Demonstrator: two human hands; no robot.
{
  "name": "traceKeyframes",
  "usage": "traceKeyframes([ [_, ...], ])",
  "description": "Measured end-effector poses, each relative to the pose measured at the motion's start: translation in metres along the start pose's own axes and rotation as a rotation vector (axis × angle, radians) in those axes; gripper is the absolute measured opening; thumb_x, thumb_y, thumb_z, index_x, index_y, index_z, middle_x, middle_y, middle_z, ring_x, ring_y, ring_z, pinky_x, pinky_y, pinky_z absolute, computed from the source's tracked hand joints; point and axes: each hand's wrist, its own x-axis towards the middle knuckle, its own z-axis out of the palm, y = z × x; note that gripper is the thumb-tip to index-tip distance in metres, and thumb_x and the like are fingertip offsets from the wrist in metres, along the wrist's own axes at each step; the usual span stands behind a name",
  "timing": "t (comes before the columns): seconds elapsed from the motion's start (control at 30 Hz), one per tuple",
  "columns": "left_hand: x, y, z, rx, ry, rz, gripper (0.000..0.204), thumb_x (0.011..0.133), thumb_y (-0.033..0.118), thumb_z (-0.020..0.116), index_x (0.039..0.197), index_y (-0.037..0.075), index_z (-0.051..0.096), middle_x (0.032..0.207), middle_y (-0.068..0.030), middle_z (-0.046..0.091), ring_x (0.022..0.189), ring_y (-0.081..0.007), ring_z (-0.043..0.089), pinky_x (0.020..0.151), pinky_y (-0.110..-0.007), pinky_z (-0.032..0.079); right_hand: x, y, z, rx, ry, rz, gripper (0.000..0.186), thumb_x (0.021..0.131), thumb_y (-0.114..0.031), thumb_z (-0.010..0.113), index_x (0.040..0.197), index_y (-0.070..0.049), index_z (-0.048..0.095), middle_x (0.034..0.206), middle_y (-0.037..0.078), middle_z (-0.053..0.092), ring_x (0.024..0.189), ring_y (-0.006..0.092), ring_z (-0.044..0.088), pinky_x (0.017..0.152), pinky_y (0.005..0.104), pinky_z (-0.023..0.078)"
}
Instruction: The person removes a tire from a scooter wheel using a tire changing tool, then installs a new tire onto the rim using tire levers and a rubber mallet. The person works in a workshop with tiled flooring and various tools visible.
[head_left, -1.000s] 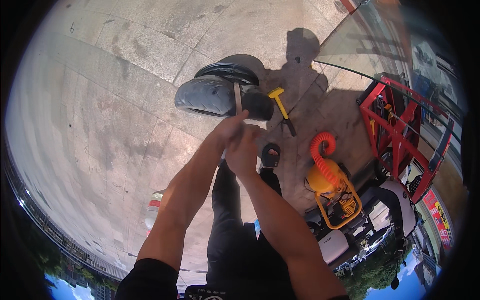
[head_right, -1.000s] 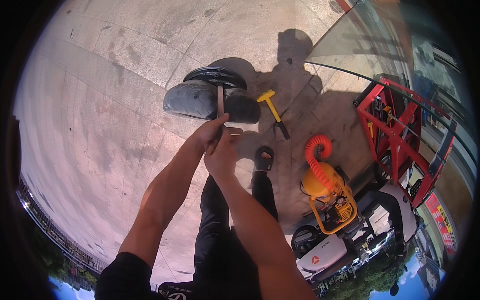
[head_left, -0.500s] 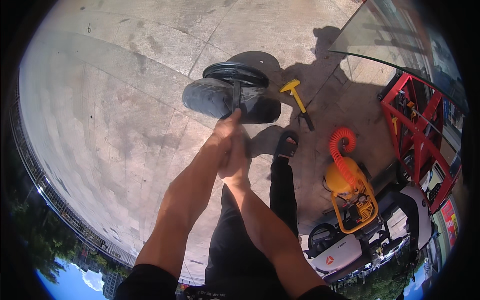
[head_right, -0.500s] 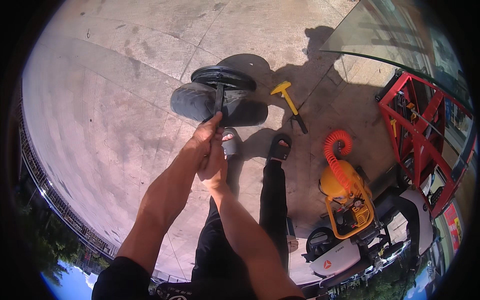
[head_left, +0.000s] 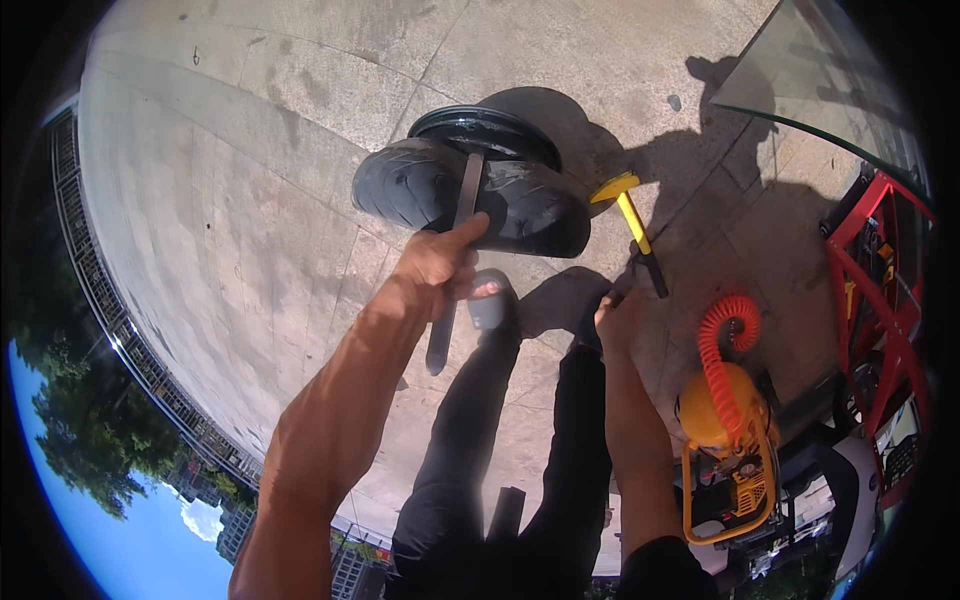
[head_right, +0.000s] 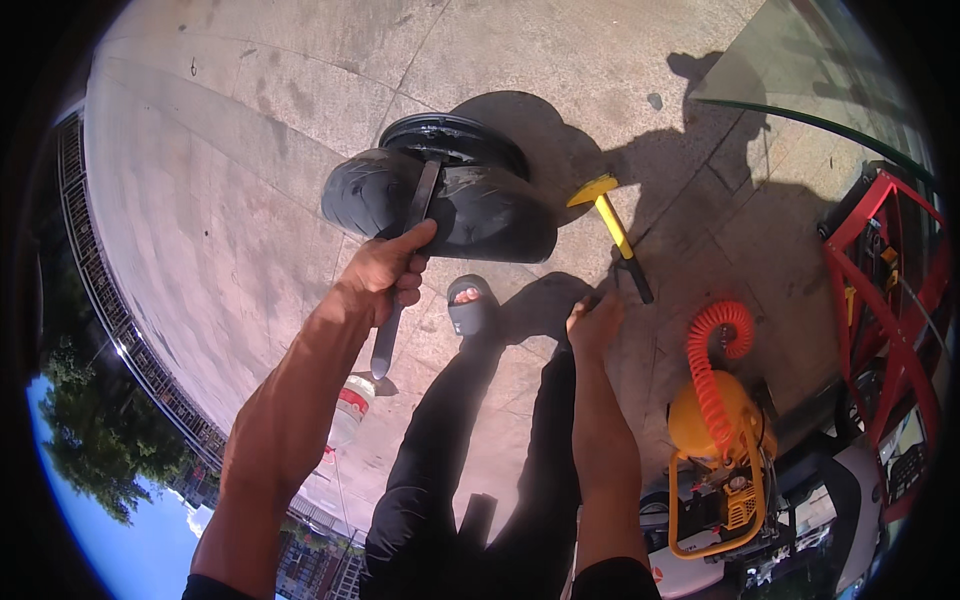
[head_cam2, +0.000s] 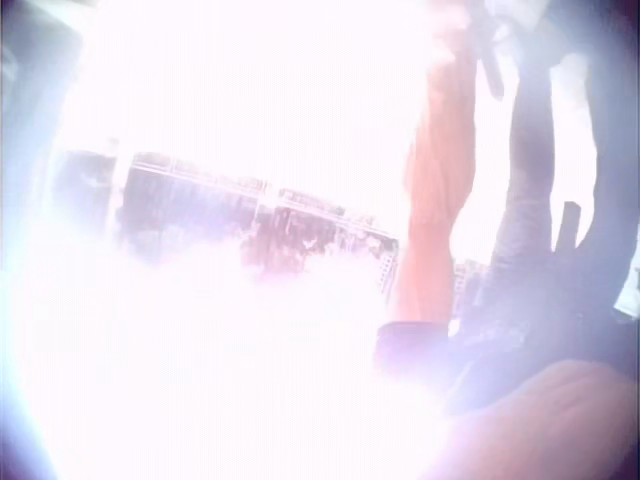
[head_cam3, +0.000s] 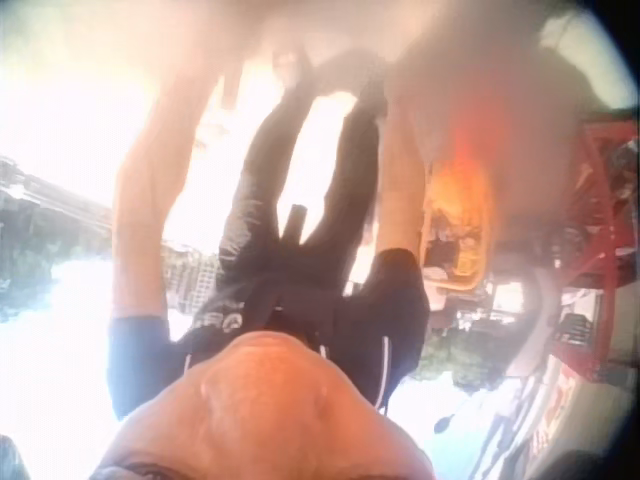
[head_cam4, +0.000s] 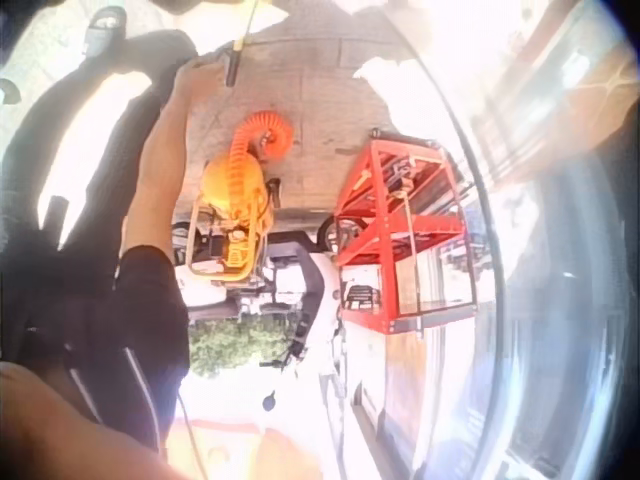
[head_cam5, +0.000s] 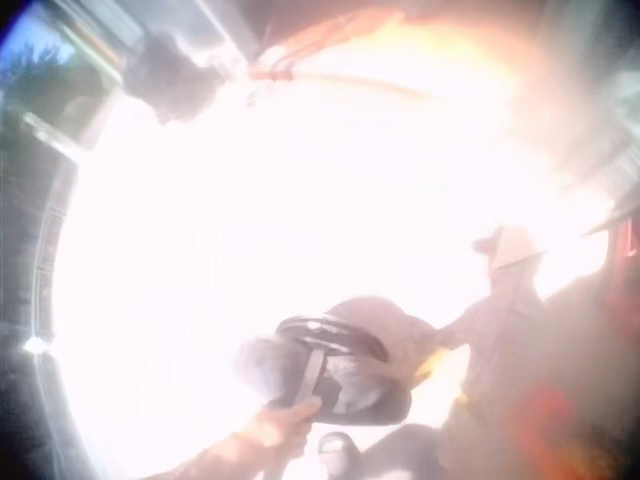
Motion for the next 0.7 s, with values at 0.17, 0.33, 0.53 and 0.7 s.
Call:
traceKeyframes([
  [0.17, -0.010, 0.022, 0.019, 0.057, 0.030, -0.084, 0.031, 0.086, 0.031, 0.068, 0.072, 0.011, 0.049, 0.057, 0.0044, 0.040, 0.042, -0.0042, 0.031, 0.037, -0.020, 0.023, 0.116, 0.089, 0.012, -0.359, -0.242, 0.189, 0.061, 0.076, -0.022, 0.068, 0.126, -0.005, 0.039, 0.124, 0.020, 0.046, 0.115, 0.0401, 0.044, 0.091, 0.0489, 0.043],
  [0.33, -0.016, 0.021, 0.011, 0.081, 0.043, -0.060, 0.028, 0.086, 0.029, 0.068, 0.074, 0.011, 0.051, 0.058, 0.0036, 0.042, 0.042, -0.0030, 0.031, 0.036, -0.021, 0.022, 0.133, 0.105, 0.004, -0.250, -0.172, -0.017, 0.052, 0.076, -0.022, 0.069, 0.118, -0.007, 0.044, 0.111, 0.023, 0.054, 0.107, 0.0399, 0.050, 0.091, 0.0467, 0.042],
  [0.53, -0.002, 0.014, -0.010, 0.093, -0.112, -0.024, 0.030, 0.084, 0.030, 0.069, 0.069, 0.013, 0.050, 0.057, 0.0048, 0.039, 0.042, -0.0041, 0.030, 0.037, -0.022, 0.024, 0.049, 0.006, -0.100, 0.149, -0.266, -0.200, 0.038, 0.087, -0.018, 0.058, 0.119, -0.002, 0.045, 0.086, 0.017, 0.065, 0.071, 0.0353, 0.065, 0.062, 0.0405, 0.052],
  [0.7, 0.000, -0.006, -0.029, 0.065, -0.117, 0.009, 0.033, 0.081, 0.032, 0.072, 0.066, 0.016, 0.047, 0.056, 0.0059, 0.038, 0.039, -0.0041, 0.027, 0.035, -0.022, 0.022, 0.007, -0.108, -0.227, 0.546, -0.428, -0.201, 0.030, 0.094, -0.015, 0.048, 0.121, -0.001, 0.044, 0.082, 0.009, 0.062, 0.069, 0.0163, 0.067, 0.058, 0.0279, 0.051],
])
